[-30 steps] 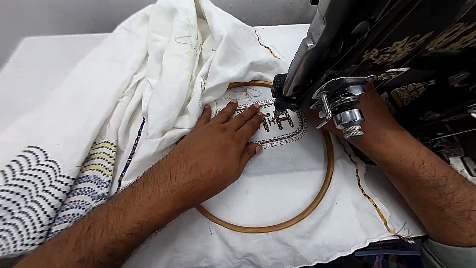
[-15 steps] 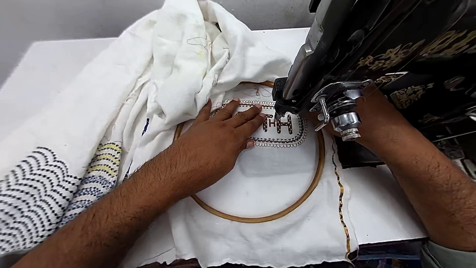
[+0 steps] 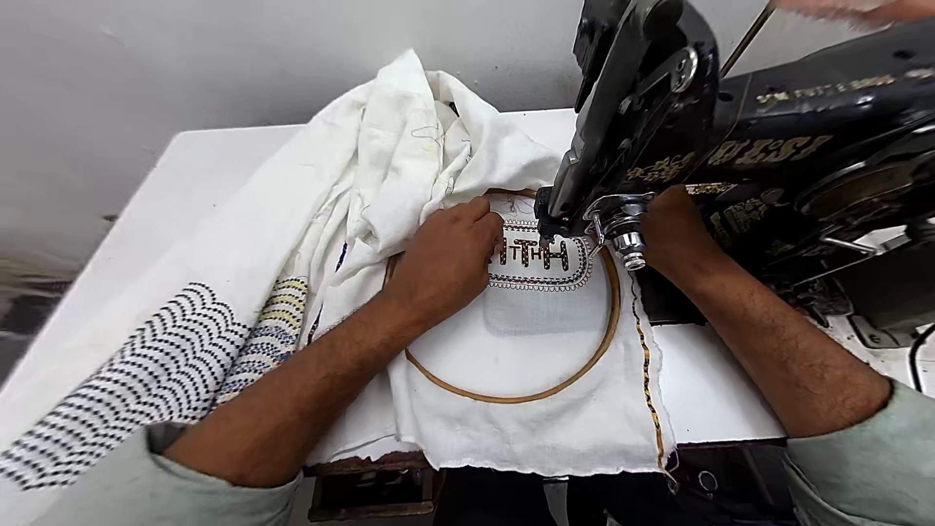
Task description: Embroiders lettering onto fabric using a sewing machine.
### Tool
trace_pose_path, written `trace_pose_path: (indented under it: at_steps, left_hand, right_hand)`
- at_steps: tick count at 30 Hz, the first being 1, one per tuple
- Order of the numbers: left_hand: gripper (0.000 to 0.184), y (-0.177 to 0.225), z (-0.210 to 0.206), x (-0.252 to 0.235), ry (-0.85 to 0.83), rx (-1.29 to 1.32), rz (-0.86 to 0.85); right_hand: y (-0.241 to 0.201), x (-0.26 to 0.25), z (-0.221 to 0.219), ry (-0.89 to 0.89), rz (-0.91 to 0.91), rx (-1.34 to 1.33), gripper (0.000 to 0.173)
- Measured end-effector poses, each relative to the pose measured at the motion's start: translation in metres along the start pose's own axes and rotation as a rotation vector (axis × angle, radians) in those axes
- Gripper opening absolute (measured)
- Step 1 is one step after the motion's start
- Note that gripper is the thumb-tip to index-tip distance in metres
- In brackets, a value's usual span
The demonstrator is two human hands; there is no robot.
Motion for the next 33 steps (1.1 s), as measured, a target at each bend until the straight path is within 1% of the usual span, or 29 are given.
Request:
trace_pose_path:
  at_steps: [2,4,6,7,8,9,10,12,14,15,16,17,18,19,21,23,25,26,27,28,29,31,33]
  left_hand:
    - [0.016,-0.012,-0.004,-0.003,-0.018,0.119,0.061]
    - [0.021,-0.035,-0.005,-0.006,-0.039,0.328,0.18]
    - [0.02,-0.051,-0.005,-0.006,0.004,0.501,0.267]
    - [0.018,-0.054,-0.005,-0.005,0.034,0.548,0.276]
    - [0.018,-0.052,-0.005,-0.004,0.049,0.548,0.248]
    - [0.019,-0.045,-0.005,-0.005,0.047,0.503,0.183]
    - [0.02,-0.033,-0.005,-0.006,0.029,0.422,0.102]
    - [0.014,-0.009,-0.004,-0.008,-0.002,0.243,0.005]
    - [0.01,0.009,-0.002,-0.009,-0.019,0.074,-0.015]
    - [0.01,0.013,-0.003,-0.009,-0.04,0.012,-0.016]
    - [0.012,0.012,-0.006,-0.01,-0.066,0.003,-0.012]
    - [0.016,0.007,-0.009,-0.01,-0.101,0.063,-0.002]
    - [0.021,0.0,-0.011,-0.01,-0.123,0.175,0.011]
    - [0.025,-0.007,-0.01,-0.009,-0.122,0.316,0.027]
    - [0.027,-0.016,-0.007,-0.006,-0.1,0.664,0.079]
    - [0.026,-0.016,-0.007,-0.004,-0.048,1.012,0.139]
    - [0.028,-0.01,-0.008,-0.004,0.004,1.302,0.202]
    - [0.029,-0.006,-0.01,-0.004,0.02,1.395,0.24]
    - [0.028,-0.004,-0.013,-0.005,0.032,1.435,0.267]
    - [0.027,-0.004,-0.016,-0.005,0.043,1.42,0.288]
    - [0.025,-0.005,-0.019,-0.005,0.049,1.35,0.296]
    - [0.021,-0.006,-0.02,-0.006,0.056,1.066,0.286]
    - [0.021,-0.008,-0.014,-0.004,0.069,0.795,0.289]
  right_hand:
    - [0.0,-0.001,0.001,0.014,0.029,-0.04,0.015]
    - [0.004,-0.002,0.001,0.046,0.074,-0.056,0.018]
    - [0.009,-0.004,0.0,0.068,0.09,-0.068,0.019]
    - [0.01,-0.005,-0.001,0.063,0.086,-0.074,0.019]
    - [0.012,-0.005,-0.001,0.059,0.085,-0.072,0.02]
    - [0.014,-0.006,-0.002,0.061,0.086,-0.061,0.021]
    - [0.016,-0.007,-0.003,0.063,0.089,-0.05,0.021]
    - [0.018,-0.008,-0.004,0.063,0.083,-0.042,0.023]
    - [0.02,-0.008,-0.005,0.059,0.077,-0.042,0.023]
    - [0.02,-0.009,-0.005,0.058,0.071,-0.043,0.023]
    - [0.021,-0.01,-0.005,0.057,0.066,-0.042,0.024]
    - [0.022,-0.01,-0.006,0.048,0.057,-0.042,0.025]
    - [0.023,-0.01,-0.006,0.041,0.05,-0.046,0.027]
    - [0.024,-0.01,-0.006,0.038,0.045,-0.049,0.029]
    - [0.024,-0.011,-0.006,0.018,0.025,-0.054,0.03]
    - [0.022,-0.011,-0.007,-0.013,0.012,-0.038,0.03]
    - [0.02,-0.01,-0.009,-0.044,0.002,0.003,0.032]
    - [0.019,-0.01,-0.01,-0.052,-0.001,0.026,0.033]
    - [0.019,-0.01,-0.012,-0.071,-0.028,0.044,0.033]
    - [0.018,-0.01,-0.013,-0.094,-0.06,0.059,0.033]
    - [0.018,-0.01,-0.014,-0.106,-0.073,0.07,0.033]
    - [0.016,-0.008,-0.015,-0.135,-0.106,0.078,0.034]
    - [0.017,-0.008,-0.016,-0.151,-0.127,0.088,0.034]
Point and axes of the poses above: each hand's wrist, its own x-axis away from the middle knuckle, its own z-axis out of the back of the hand, y = z × x, the point moved 9 cm from there along -x, towards the middle knuckle, and after that the axes turned 15 degrees about -x, right-handed, at the moved point
